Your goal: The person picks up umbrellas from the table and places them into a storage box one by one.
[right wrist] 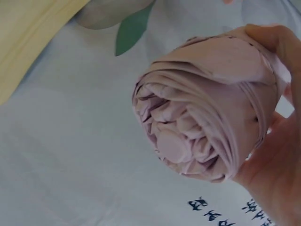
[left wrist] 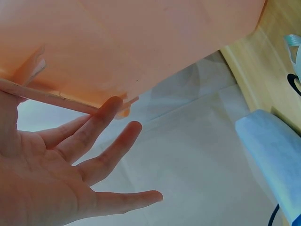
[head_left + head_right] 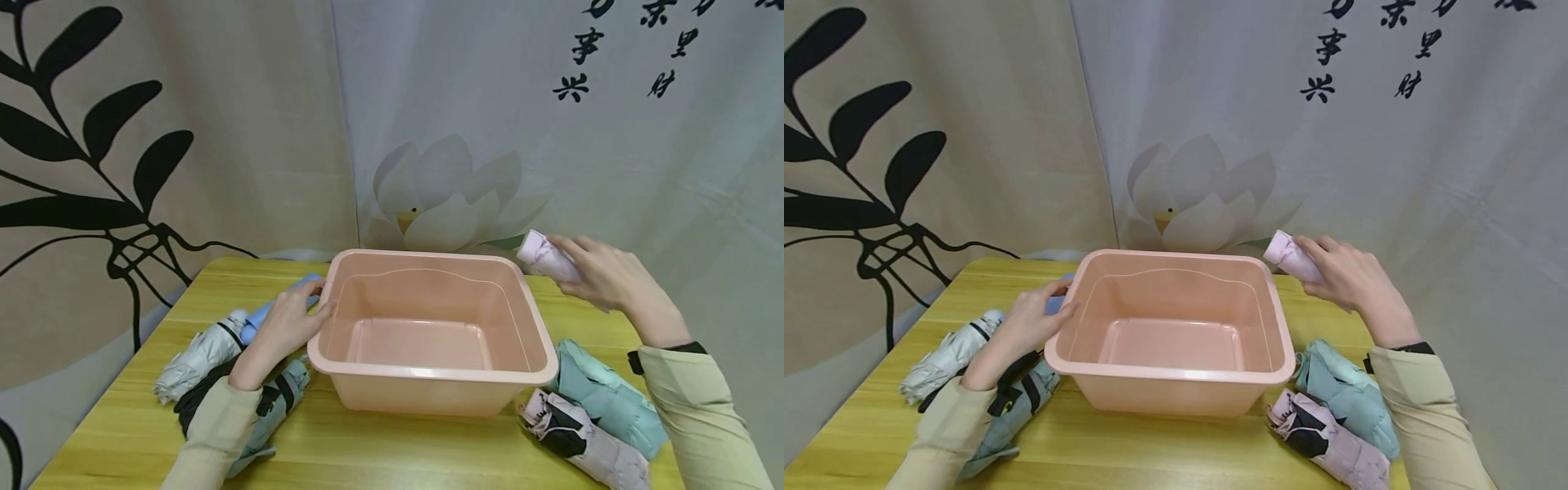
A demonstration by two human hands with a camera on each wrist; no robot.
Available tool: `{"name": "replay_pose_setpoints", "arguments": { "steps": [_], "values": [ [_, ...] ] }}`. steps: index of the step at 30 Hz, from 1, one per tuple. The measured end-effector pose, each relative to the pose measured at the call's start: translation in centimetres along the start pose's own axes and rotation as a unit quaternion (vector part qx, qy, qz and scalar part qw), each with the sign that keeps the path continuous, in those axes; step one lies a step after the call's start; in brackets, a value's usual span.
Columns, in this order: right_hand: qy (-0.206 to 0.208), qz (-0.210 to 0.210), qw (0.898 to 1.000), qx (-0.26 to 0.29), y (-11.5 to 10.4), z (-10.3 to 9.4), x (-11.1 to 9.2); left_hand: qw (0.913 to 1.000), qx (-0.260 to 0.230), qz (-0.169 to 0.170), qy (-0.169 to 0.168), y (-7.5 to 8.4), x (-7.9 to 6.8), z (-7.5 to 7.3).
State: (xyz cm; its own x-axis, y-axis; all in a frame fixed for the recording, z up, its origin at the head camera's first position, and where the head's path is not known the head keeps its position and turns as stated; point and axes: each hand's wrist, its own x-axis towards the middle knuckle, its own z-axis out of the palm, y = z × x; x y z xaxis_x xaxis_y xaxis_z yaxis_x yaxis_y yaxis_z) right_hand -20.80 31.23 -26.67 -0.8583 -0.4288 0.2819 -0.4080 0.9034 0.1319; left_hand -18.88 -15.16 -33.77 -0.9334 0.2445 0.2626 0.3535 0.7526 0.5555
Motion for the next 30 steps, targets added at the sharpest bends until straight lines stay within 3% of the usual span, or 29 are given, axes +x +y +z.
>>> {"name": "replay_pose_setpoints", "arguments": {
  "steps": [13,20,30],
  "values": [
    [-0.014,-0.015,1.000,0.021,-3.3,-2.9,2.2,1.0000,0.001,-0.002,-0.003,-0.1,0.0,0.0],
    [-0.042,-0.023,0.998,0.039,-5.1,-3.8,3.4,1.0000,0.000,-0.006,-0.004,-0.1,0.0,0.0],
    [-0.039,-0.079,0.995,0.053,-7.2,-4.0,5.6,0.9999,0.008,-0.015,-0.002,0.0,0.1,0.0]
  ]
}}
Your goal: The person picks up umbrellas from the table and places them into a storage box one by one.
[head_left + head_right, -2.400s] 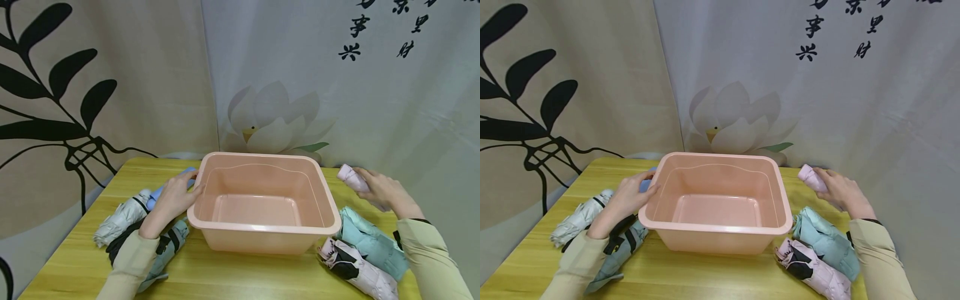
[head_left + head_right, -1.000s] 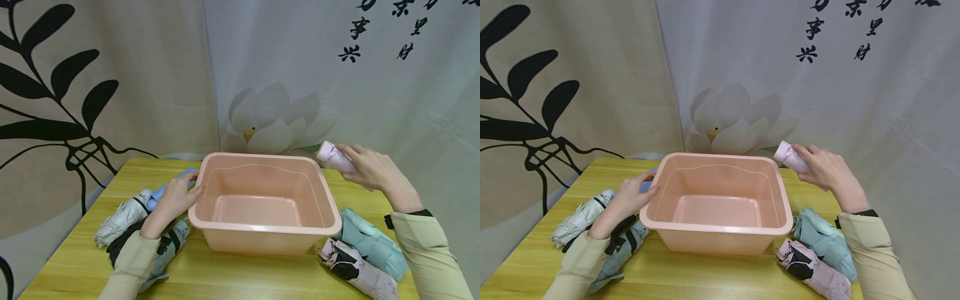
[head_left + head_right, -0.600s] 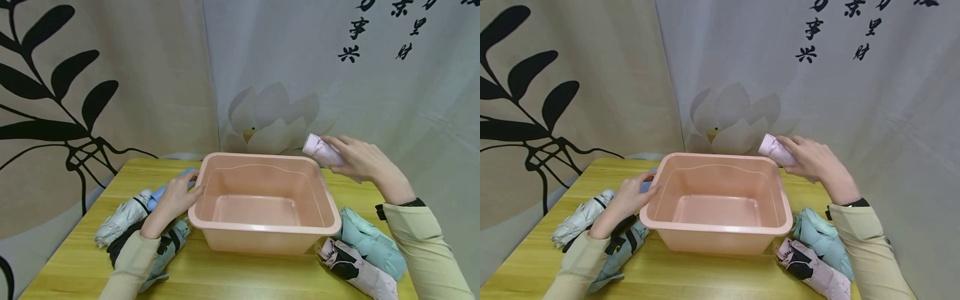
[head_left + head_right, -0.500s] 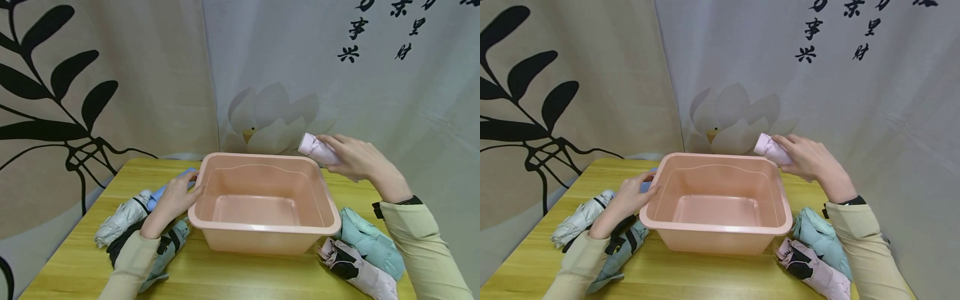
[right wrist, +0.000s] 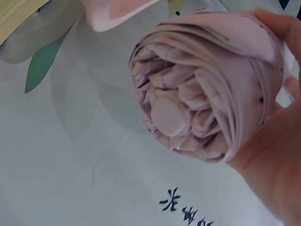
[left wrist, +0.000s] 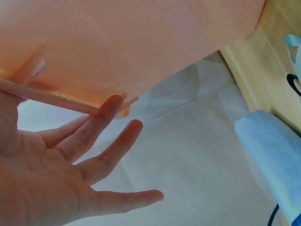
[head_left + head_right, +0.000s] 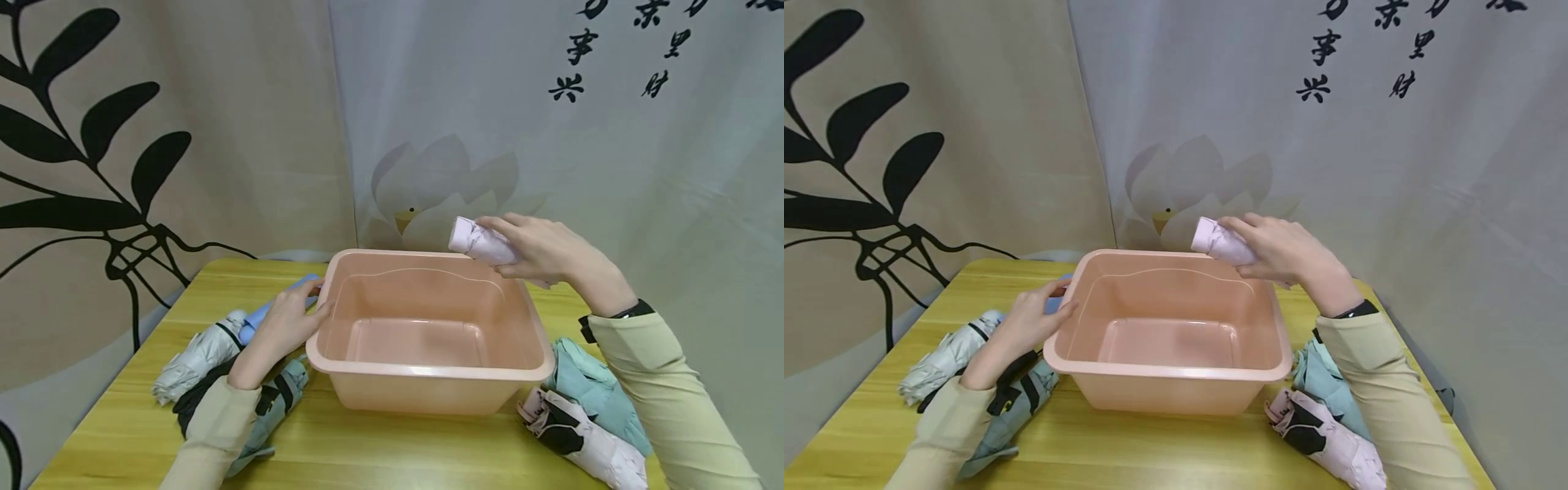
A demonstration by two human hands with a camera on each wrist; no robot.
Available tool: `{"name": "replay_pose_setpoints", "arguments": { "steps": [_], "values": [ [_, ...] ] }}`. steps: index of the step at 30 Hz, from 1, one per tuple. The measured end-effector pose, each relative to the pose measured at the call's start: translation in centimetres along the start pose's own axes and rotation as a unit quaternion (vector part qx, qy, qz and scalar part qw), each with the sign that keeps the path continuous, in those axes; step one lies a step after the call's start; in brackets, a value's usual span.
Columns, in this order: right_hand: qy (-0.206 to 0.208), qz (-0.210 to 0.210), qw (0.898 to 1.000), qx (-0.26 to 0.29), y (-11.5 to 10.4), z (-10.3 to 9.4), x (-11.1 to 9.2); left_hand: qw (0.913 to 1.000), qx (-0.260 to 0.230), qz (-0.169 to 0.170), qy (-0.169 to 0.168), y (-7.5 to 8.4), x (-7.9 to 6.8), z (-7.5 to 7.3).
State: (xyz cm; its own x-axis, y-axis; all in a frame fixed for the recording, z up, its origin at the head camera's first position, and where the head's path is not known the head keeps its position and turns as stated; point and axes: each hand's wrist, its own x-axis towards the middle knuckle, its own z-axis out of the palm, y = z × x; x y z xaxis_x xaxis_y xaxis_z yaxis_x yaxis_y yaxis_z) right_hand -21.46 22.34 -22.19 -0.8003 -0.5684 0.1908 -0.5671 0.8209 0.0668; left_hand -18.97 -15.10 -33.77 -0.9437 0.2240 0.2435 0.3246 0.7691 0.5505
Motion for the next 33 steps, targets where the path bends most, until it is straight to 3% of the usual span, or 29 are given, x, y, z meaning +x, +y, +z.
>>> {"name": "replay_pose_setpoints", "arguments": {
  "steps": [14,27,33],
  "values": [
    [-0.026,-0.068,0.997,0.032,-2.3,1.6,3.5,0.9999,0.005,-0.002,0.012,-0.2,0.1,0.2],
    [-0.050,-0.092,0.994,0.038,-4.1,3.4,5.6,0.9999,0.001,-0.009,0.009,-0.1,0.1,0.2],
    [-0.041,-0.112,0.992,0.037,-4.8,4.2,6.6,0.9999,0.004,-0.015,0.006,-0.1,0.2,0.1]
  ]
}}
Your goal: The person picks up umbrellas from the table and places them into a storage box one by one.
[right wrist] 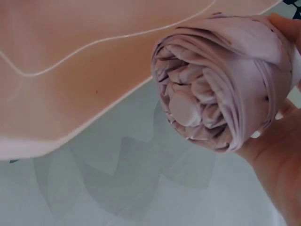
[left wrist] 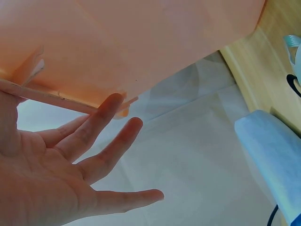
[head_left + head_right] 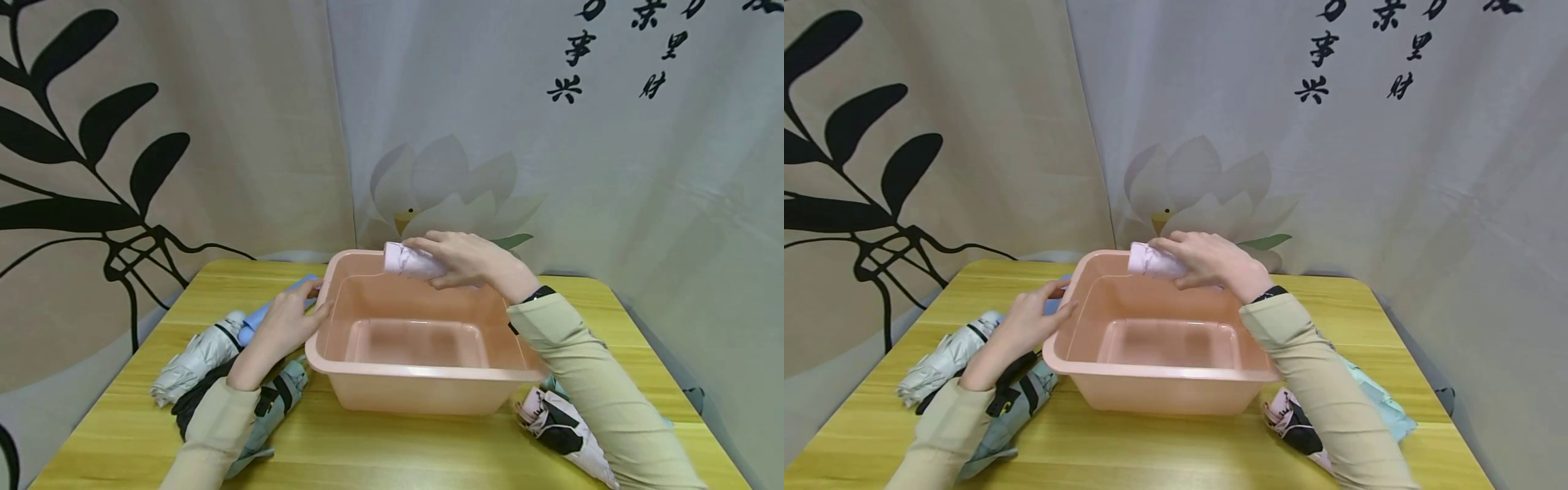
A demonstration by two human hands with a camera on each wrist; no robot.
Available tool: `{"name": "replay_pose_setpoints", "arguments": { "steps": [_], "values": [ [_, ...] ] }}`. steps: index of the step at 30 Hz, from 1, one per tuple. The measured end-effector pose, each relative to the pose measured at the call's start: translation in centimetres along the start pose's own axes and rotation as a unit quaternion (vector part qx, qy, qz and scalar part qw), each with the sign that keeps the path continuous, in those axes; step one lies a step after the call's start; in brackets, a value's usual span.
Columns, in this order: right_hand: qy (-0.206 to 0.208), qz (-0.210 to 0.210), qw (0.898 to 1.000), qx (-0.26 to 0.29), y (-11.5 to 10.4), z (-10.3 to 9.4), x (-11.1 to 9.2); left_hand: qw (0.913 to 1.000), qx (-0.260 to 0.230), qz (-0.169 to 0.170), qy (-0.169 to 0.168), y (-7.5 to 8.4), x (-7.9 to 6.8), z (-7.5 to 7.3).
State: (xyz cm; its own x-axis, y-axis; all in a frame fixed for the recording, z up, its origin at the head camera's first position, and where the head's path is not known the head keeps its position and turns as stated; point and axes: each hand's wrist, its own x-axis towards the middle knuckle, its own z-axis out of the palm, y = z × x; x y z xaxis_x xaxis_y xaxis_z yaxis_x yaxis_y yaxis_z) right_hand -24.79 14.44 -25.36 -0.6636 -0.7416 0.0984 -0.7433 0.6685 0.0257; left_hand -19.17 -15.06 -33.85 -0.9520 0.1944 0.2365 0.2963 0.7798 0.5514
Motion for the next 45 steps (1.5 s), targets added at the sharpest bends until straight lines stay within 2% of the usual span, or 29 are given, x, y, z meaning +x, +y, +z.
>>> {"name": "replay_pose_setpoints", "arguments": {
  "steps": [12,24,31,40,45],
  "values": [
    [-0.027,-0.024,0.999,-0.005,-0.3,2.0,1.7,1.0000,0.004,-0.001,-0.003,0.0,0.0,0.1],
    [0.012,-0.087,0.995,-0.041,-0.4,5.0,2.5,1.0000,0.003,0.002,-0.004,0.1,-0.1,-0.1],
    [0.031,-0.138,0.988,-0.070,-0.4,6.6,3.2,1.0000,0.004,0.008,-0.001,0.1,-0.2,0.0],
    [0.019,-0.143,0.982,-0.125,-1.5,7.7,3.8,0.9999,0.004,0.012,0.006,0.0,-0.1,0.0],
    [0.005,-0.143,0.983,-0.116,-2.0,8.5,3.9,0.9999,0.000,0.011,-0.003,0.0,-0.2,-0.1]
  ]
}}
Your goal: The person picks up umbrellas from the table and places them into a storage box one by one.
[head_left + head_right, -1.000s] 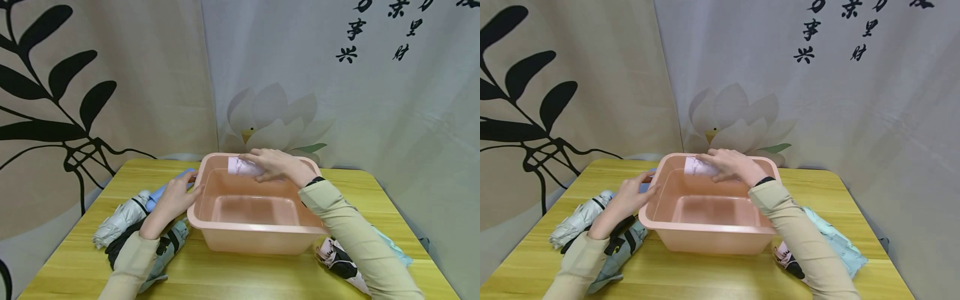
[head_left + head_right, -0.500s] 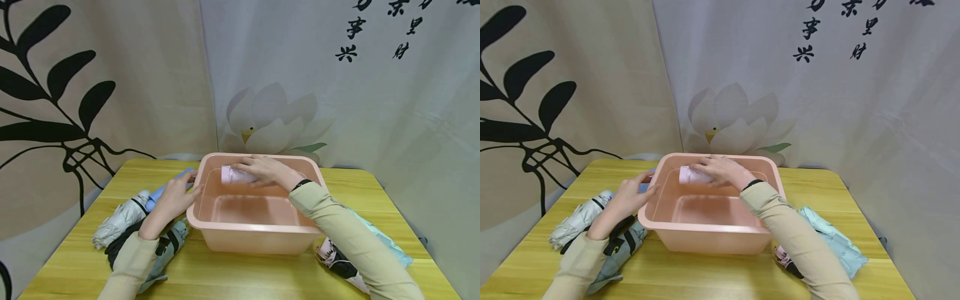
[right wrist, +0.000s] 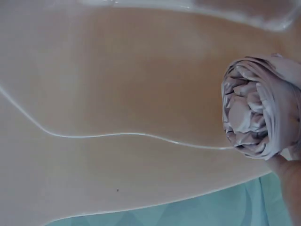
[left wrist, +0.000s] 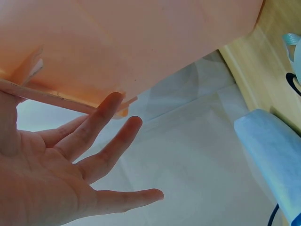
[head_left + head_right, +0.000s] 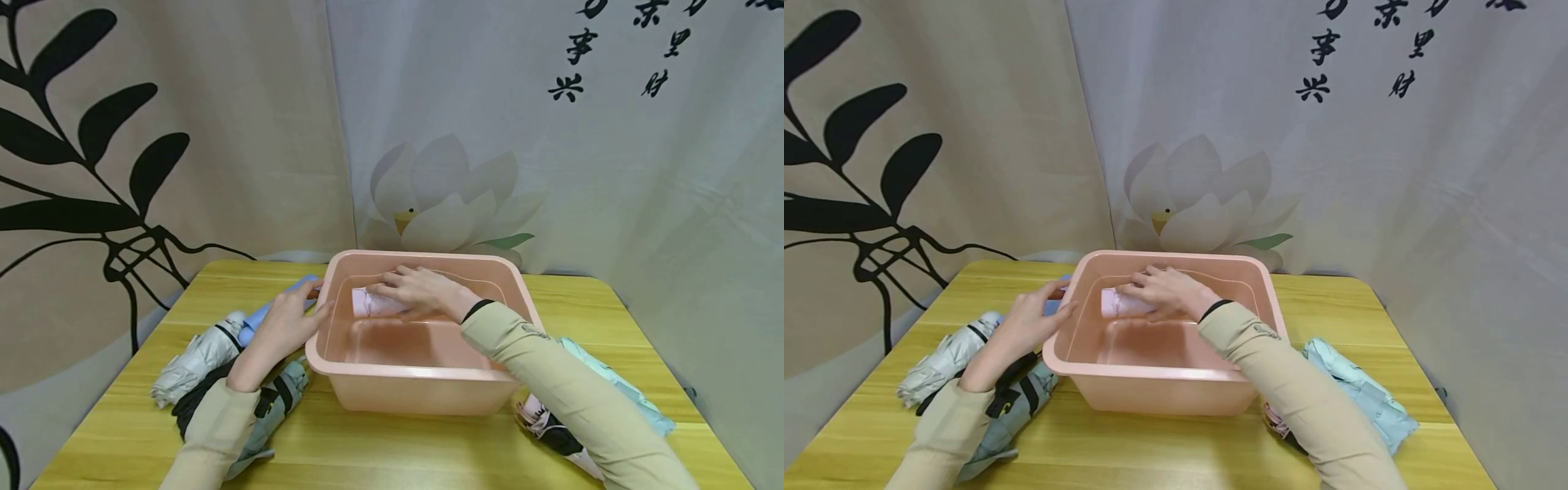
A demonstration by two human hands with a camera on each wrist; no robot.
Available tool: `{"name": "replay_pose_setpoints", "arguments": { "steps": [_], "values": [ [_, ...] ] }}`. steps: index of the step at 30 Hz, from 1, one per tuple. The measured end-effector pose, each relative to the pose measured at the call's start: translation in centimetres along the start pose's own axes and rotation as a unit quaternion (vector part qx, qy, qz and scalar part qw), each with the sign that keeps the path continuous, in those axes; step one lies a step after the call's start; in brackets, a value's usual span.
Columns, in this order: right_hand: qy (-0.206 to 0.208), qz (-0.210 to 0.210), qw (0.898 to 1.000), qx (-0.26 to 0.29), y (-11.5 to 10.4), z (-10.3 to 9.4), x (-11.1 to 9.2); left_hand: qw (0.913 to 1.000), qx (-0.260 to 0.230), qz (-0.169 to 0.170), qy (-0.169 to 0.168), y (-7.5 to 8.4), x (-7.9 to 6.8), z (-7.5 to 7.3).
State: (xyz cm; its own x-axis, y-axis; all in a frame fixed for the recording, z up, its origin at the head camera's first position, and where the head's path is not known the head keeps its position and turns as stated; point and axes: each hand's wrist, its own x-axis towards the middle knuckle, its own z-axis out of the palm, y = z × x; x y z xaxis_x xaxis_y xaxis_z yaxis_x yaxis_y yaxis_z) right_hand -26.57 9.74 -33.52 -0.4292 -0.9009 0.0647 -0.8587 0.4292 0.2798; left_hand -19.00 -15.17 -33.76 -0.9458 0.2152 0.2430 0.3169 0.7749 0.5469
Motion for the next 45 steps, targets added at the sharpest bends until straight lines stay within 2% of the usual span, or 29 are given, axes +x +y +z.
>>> {"name": "replay_pose_setpoints", "arguments": {
  "steps": [3,10,14,27,45],
  "values": [
    [-0.015,-0.004,1.000,0.010,-0.2,0.3,0.2,1.0000,-0.002,-0.001,-0.005,0.0,0.0,0.0],
    [-0.087,0.001,0.996,0.021,-0.6,0.8,0.6,0.9999,-0.009,-0.003,-0.008,0.0,0.0,0.0],
    [-0.111,0.002,0.994,0.019,-0.8,1.3,0.9,0.9998,-0.014,0.000,-0.013,-0.1,0.0,0.0],
    [-0.100,0.000,0.995,0.020,-0.9,2.3,1.1,0.9998,-0.018,0.002,-0.013,0.0,-0.1,0.0],
    [-0.121,0.008,0.993,0.001,-1.2,3.0,1.1,0.9998,-0.018,0.007,-0.008,0.0,-0.1,0.1]
  ]
}}
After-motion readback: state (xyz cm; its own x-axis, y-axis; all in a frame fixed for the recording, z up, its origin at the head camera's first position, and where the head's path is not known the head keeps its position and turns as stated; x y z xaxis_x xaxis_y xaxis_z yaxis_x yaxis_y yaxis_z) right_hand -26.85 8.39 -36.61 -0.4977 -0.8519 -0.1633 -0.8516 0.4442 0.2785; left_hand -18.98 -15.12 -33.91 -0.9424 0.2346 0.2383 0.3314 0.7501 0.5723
